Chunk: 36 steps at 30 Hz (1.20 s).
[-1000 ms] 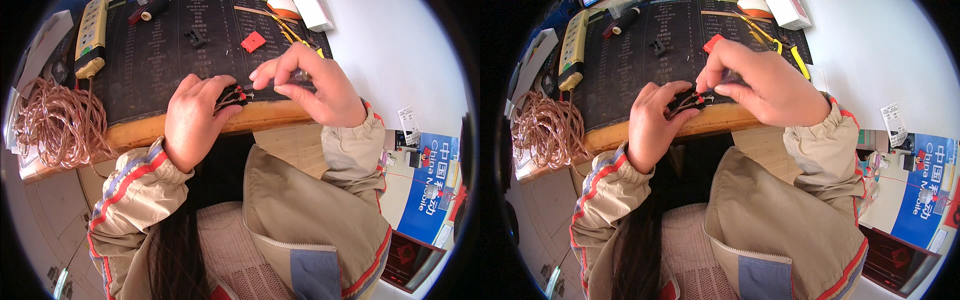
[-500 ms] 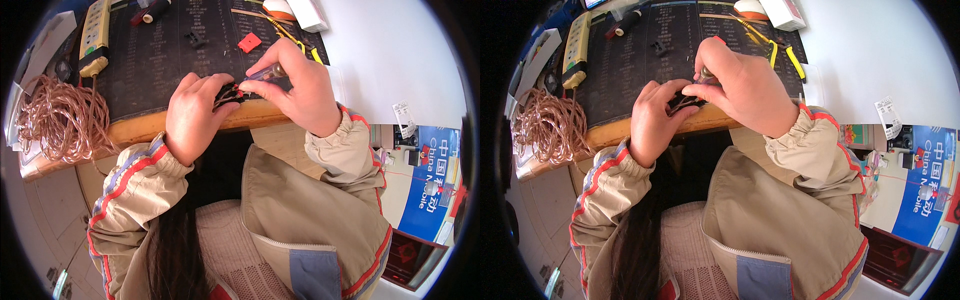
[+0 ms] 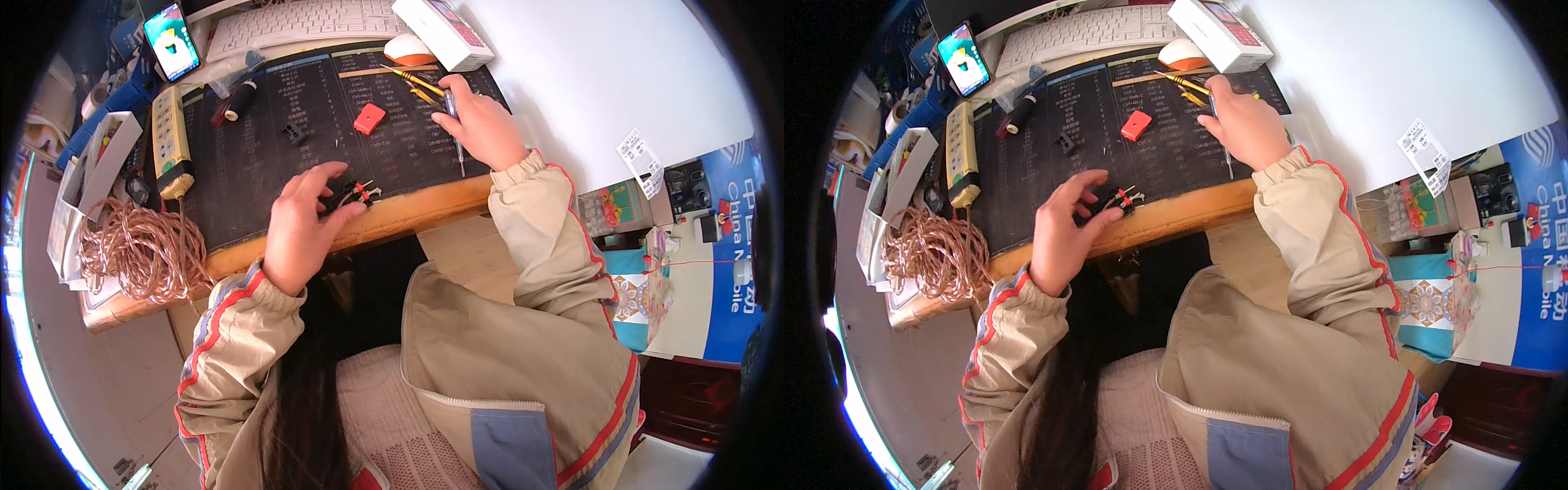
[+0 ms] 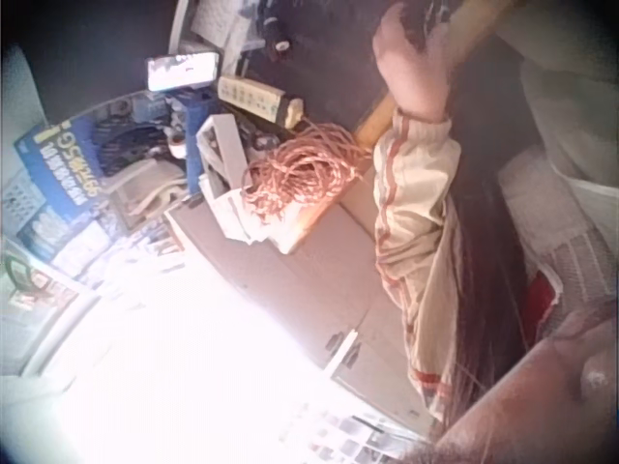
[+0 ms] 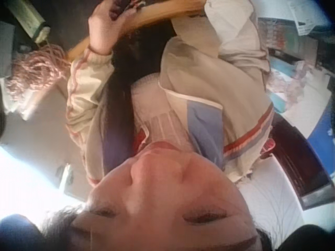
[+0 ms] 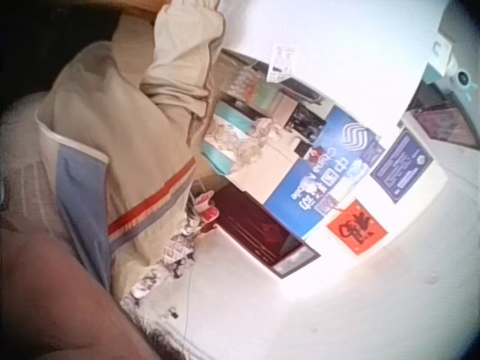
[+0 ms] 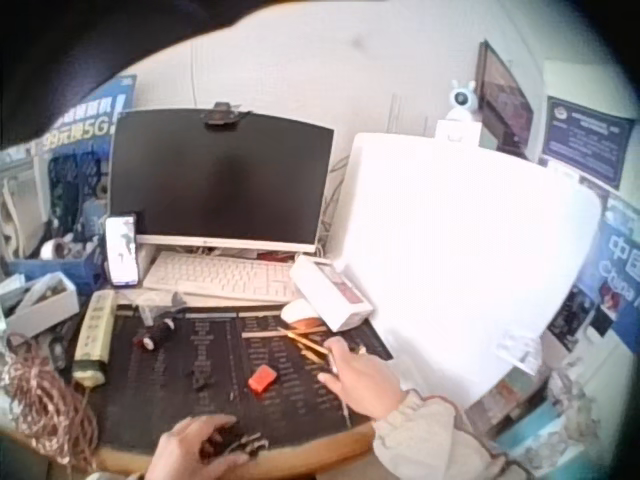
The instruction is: The person assembles a small black electrical connector by inserting wires and tightening screws with a screwdriver. They repeatedly adjust the wires and use a screwdriver to secure the connections inside the connector housing.
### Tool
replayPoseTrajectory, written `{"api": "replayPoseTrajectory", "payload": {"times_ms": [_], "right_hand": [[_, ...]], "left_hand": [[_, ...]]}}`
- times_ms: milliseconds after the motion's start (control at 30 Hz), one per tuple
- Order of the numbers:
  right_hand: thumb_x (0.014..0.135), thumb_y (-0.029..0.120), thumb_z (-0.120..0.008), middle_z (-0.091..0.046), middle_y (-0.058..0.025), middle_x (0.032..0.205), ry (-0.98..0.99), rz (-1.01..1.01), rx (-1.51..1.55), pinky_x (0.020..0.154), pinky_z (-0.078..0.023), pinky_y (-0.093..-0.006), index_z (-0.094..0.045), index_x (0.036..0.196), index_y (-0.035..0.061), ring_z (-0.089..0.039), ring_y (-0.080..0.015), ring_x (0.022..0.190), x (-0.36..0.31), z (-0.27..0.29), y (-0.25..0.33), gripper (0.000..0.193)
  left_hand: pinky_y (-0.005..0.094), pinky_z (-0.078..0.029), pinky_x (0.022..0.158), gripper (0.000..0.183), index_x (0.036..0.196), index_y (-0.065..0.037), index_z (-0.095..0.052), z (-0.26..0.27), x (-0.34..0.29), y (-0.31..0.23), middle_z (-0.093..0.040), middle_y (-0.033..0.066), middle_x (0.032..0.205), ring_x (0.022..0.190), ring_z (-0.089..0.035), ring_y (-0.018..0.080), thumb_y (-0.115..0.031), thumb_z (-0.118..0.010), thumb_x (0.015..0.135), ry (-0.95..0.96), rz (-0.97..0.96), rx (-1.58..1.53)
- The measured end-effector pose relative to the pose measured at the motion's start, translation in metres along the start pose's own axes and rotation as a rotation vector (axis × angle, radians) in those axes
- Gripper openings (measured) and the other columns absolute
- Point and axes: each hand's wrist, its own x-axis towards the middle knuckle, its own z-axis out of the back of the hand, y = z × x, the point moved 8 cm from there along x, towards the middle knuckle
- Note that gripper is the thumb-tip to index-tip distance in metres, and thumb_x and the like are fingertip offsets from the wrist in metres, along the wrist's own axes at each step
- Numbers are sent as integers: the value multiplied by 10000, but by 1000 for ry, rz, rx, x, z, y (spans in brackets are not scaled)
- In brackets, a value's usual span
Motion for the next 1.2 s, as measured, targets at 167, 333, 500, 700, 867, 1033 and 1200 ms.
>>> {"api": "replayPoseTrajectory", "payload": {"times_ms": [167,333,500,700,867,1033,1200], "right_hand": [[953,233,-727,-697,-126,950,-220,130,-93,754,-560,-467,-567,1232,88,-683,-359,908,9,4,6,353],[901,130,-737,-671,-101,1020,-168,528,348,908,-527,-436,-697,1120,88,-637,-331,1055,19,-1,76,226],[877,97,-765,-679,-89,1004,38,603,375,902,-530,-413,-738,1011,70,-636,-318,1037,32,-40,121,139],[862,106,-746,-703,-102,889,25,651,315,867,-552,-421,-738,912,57,-679,-321,971,32,-44,126,70],[876,115,-743,-678,-105,910,72,620,391,824,-541,-438,-691,917,48,-665,-344,931,35,-49,125,94],[914,132,-717,-669,-111,922,45,634,411,792,-533,-440,-661,944,44,-663,-349,910,35,-50,128,108],[939,142,-717,-694,-115,916,-11,461,516,740,-534,-408,-645,977,37,-673,-340,857,28,-33,103,134]], "left_hand": [[373,-574,784,353,1193,-60,-725,43,24,11,-730,155,1048,883,-693,277,-74,-804,850,-79,48,138],[415,-537,907,370,1198,-30,-698,45,63,35,-714,173,1102,1016,-661,339,-72,-795,844,-40,-72,320],[424,-544,896,405,1179,-23,-698,34,73,58,-715,176,1092,999,-669,351,-97,-841,807,-51,-79,379],[384,-574,841,444,1174,-38,-728,43,66,49,-726,163,1096,925,-709,301,-108,-882,764,-87,44,175],[371,-571,869,465,1194,-43,-734,46,35,1,-738,152,1138,964,-713,287,-90,-881,755,3,25,13],[429,-533,965,503,1219,-35,-699,17,-3,-39,-721,158,1181,1081,-656,375,-46,-863,743,-8,-69,73],[391,-539,968,524,1252,-35,-700,-4,-13,-38,-725,153,1181,1099,-682,336,-27,-862,754,-76,-73,153]]}}
